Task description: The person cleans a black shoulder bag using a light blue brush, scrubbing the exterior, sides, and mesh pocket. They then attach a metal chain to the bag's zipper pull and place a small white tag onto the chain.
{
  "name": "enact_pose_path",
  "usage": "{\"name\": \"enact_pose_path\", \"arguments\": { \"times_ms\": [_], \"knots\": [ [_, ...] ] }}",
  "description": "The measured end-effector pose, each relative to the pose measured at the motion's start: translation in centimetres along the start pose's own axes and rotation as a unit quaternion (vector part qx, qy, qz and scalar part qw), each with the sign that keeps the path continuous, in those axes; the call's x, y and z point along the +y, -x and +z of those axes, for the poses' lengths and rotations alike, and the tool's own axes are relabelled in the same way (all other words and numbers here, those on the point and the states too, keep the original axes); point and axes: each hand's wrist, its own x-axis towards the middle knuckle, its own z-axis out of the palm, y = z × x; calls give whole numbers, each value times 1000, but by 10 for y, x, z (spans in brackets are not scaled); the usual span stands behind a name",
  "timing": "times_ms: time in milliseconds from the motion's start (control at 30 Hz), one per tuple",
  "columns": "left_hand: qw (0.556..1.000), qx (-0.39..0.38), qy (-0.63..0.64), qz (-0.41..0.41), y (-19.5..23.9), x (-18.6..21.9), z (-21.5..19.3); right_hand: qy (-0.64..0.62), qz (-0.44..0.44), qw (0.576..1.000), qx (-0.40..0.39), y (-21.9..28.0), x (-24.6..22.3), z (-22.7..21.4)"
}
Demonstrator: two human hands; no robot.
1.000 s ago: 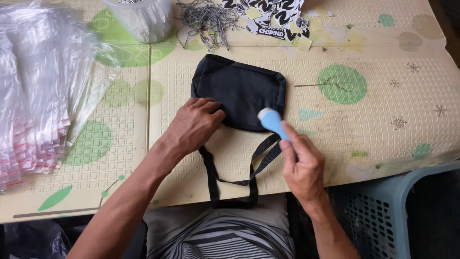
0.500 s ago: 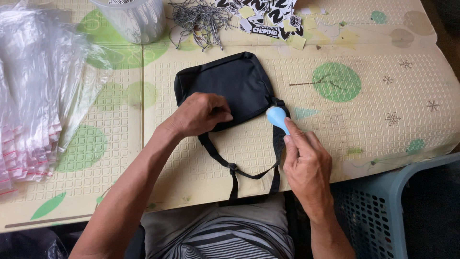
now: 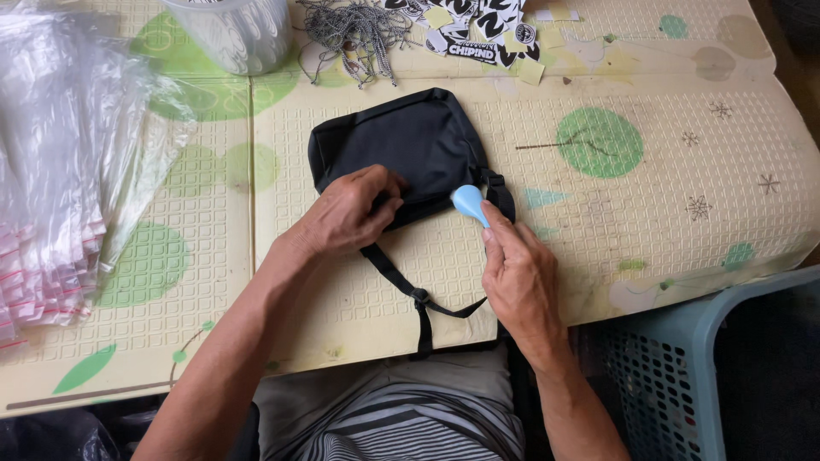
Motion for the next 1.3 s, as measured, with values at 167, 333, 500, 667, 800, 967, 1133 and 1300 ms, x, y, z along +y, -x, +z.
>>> {"name": "enact_pose_path", "arguments": {
  "times_ms": [167, 333, 500, 667, 800, 967, 1133, 1300],
  "knots": [
    [994, 4, 94, -55, 3, -1, -5, 75, 18, 996, -52, -7, -28, 14],
    [988, 3, 125, -92, 1, 0, -5, 8, -15, 987, -160, -1, -74, 38],
    [991, 1, 100, -93, 2, 2, -6, -22, -16, 979, -201, -13, -47, 22],
    [995, -1, 67, -68, 3, -4, -1, 140, 66, 984, -91, -9, -9, -42],
    [999, -14, 26, -35, 1, 8, -3, 93, 52, 994, 31, 0, 9, -72],
    [991, -84, -103, 3, 6, 21, -9, -56, 52, 994, 78, -2, 37, -56],
    [980, -90, -177, -2, 10, 33, -7, -113, 44, 992, 26, -11, 29, -42],
    [965, -55, -252, 40, 12, 35, 28, -2, -3, 997, -77, -32, 21, -11]
  ]
}}
